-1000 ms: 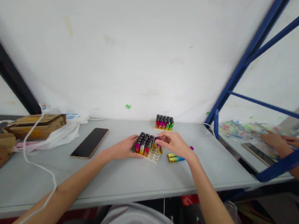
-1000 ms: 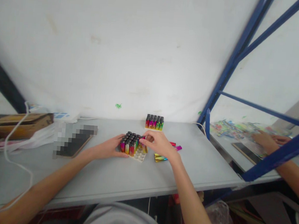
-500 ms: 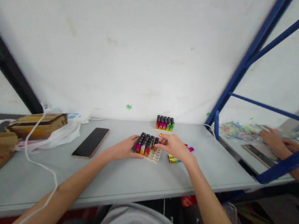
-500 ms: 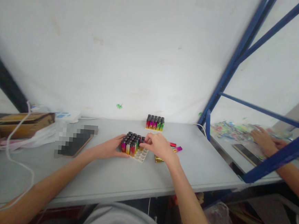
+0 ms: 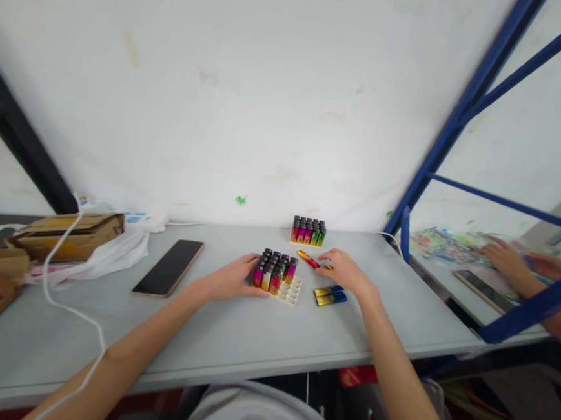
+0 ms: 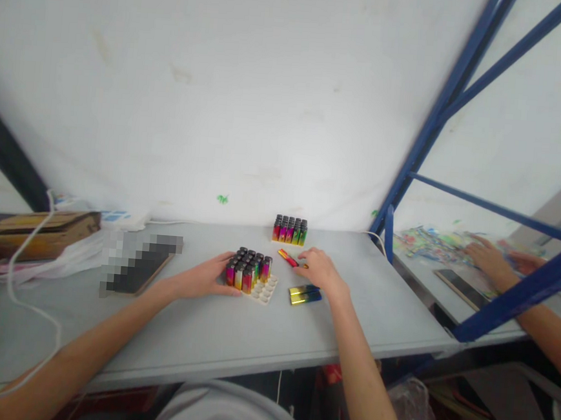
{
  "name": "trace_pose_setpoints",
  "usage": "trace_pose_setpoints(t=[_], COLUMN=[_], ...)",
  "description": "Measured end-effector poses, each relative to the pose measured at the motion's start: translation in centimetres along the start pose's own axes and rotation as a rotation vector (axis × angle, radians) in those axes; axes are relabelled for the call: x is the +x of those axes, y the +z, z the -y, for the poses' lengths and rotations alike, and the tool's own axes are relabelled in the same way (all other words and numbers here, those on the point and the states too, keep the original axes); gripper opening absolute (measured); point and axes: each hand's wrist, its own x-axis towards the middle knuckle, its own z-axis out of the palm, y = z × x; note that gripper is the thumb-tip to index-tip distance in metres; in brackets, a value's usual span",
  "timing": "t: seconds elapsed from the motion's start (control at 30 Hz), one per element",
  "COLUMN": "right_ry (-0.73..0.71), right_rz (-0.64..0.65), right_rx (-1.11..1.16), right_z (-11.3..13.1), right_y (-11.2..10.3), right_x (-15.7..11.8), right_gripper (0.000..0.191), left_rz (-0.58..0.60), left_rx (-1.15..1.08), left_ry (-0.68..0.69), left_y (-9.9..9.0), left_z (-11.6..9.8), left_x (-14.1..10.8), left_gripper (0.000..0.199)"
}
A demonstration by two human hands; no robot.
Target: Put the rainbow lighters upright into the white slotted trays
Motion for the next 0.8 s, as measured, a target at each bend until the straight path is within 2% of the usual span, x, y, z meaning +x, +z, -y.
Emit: trace_pose_setpoints(t=[0.17,0.3,0.4,0.5,0.6,0.8], right_ry=[0.043,0.119,0.142,0.099,0.079,0.157], right_rz=[0.058,0.038,0.020,-0.026,-0.120,-0.252], right_rx=[-0.129,-0.227,-0.190,0.011,0.314,0.953], right_z=[0.6,1.5,1.6,1.1,0.9,2.7], right_y=[1.5,1.8,1.9,1.9,1.7,0.2], right_x=[0.2,0.2,0.3,0.5,0.8,0.6], right_gripper=[0.031,0.022,0.015,0.013,0.015,0.039], left_rz=[-0.003,-0.009,-0.006,0.009,0.009,-0.004], left_rx=[0.002,0.011,0.003,0.001,0.007,0.009], left_ry=[0.019,0.024,0.026,0.013,0.014,0.032], left_y=[0.1,0.2,0.2,0.2,0.2,0.2], left_z=[0.2,0.3,0.3,0.4,0.4,0.3], left_x=[0.0,0.0,0.1,0.1,0.1,0.1], left_gripper=[0.076,0.082,0.081,0.080,0.081,0.079])
